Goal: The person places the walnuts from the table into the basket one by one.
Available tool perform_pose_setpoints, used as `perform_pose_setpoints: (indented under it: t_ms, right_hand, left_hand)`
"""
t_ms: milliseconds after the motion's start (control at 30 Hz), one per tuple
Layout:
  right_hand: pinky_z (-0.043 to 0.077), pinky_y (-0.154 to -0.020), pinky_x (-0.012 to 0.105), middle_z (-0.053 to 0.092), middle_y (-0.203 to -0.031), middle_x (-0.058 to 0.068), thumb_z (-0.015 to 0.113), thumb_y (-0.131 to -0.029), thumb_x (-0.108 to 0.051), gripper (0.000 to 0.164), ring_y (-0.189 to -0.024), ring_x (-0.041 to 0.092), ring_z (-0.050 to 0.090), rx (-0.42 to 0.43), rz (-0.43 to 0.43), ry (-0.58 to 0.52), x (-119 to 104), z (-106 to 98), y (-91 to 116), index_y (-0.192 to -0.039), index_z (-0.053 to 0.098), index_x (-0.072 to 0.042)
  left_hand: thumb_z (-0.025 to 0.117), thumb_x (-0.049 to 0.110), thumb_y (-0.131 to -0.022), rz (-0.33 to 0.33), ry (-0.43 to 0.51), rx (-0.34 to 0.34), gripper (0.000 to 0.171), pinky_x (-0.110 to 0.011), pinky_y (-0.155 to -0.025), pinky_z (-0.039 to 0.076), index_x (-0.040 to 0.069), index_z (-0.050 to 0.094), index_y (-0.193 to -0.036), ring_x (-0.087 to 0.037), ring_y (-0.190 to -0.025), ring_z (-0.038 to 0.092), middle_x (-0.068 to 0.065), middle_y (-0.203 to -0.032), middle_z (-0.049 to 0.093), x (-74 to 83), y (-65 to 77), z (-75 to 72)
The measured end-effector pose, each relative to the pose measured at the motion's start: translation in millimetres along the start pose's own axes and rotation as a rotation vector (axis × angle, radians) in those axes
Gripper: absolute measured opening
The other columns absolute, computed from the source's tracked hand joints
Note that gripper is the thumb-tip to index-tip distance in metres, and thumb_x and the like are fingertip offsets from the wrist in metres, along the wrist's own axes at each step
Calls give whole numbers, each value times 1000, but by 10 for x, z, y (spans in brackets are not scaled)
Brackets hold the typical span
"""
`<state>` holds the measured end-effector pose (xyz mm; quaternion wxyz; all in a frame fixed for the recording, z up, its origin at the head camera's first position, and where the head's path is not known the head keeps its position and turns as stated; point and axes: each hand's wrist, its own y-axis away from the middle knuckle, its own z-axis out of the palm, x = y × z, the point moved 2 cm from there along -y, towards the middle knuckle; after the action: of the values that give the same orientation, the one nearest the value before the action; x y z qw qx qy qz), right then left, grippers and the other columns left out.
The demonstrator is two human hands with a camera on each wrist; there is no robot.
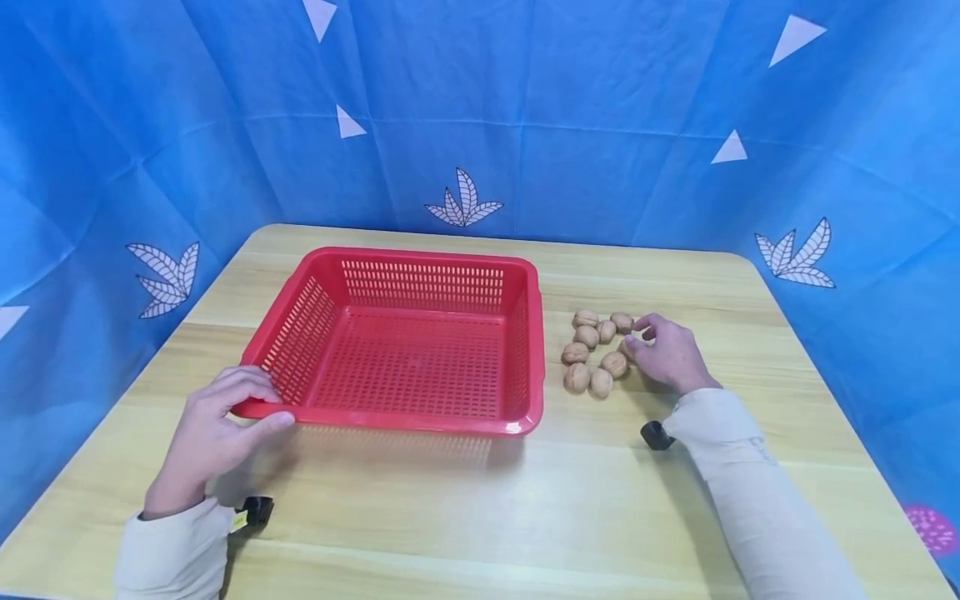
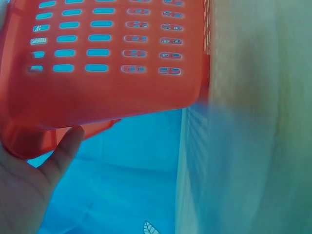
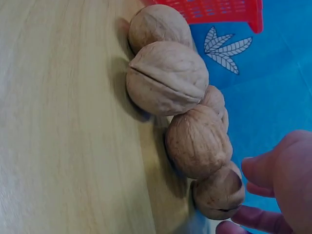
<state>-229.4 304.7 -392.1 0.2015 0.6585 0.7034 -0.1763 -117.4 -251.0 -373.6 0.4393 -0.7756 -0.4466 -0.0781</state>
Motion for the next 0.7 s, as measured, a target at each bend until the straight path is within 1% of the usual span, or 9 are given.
perform_pose_setpoints:
  t_ms: [133, 233, 500, 700]
  right_hand:
    - [44, -84, 56, 61, -113, 29, 54, -97, -28, 38, -102, 46, 57, -14, -2, 12, 43, 7, 9, -120, 55, 2]
    - [44, -83, 55, 62, -111, 29, 55, -97, -29, 38, -98, 44, 59, -12, -14, 16, 67, 12, 9, -119, 56, 1]
    - [44, -83, 55, 64, -107, 27, 53, -98, -29, 35, -97, 43, 59, -24, -39, 14, 65, 49, -45, -117, 59, 1]
    - [45, -80, 54, 64, -104, 27, 52, -99, -26, 34, -93, 41, 60, 2, -64, 10, 35, 41, -59, -117, 58, 2]
  left_hand:
    - [91, 3, -53, 21, 16, -5, 35, -14, -75, 44, 13, 70, -80, -9, -91, 53, 3, -85, 66, 1, -25, 14]
    - [91, 2, -53, 22, 28, -10, 36, -15, -73, 44, 15, 71, -80, -9, -90, 53, 5, -84, 66, 6, -41, 24]
    - [92, 3, -53, -9, 12, 9, 36, -11, -77, 44, 15, 73, -81, -8, -94, 54, 4, -84, 69, 25, -16, 7]
    - [92, 6, -56, -41, -1, 7, 33, -10, -77, 43, 14, 73, -82, -8, -94, 54, 3, -83, 69, 25, 1, 3]
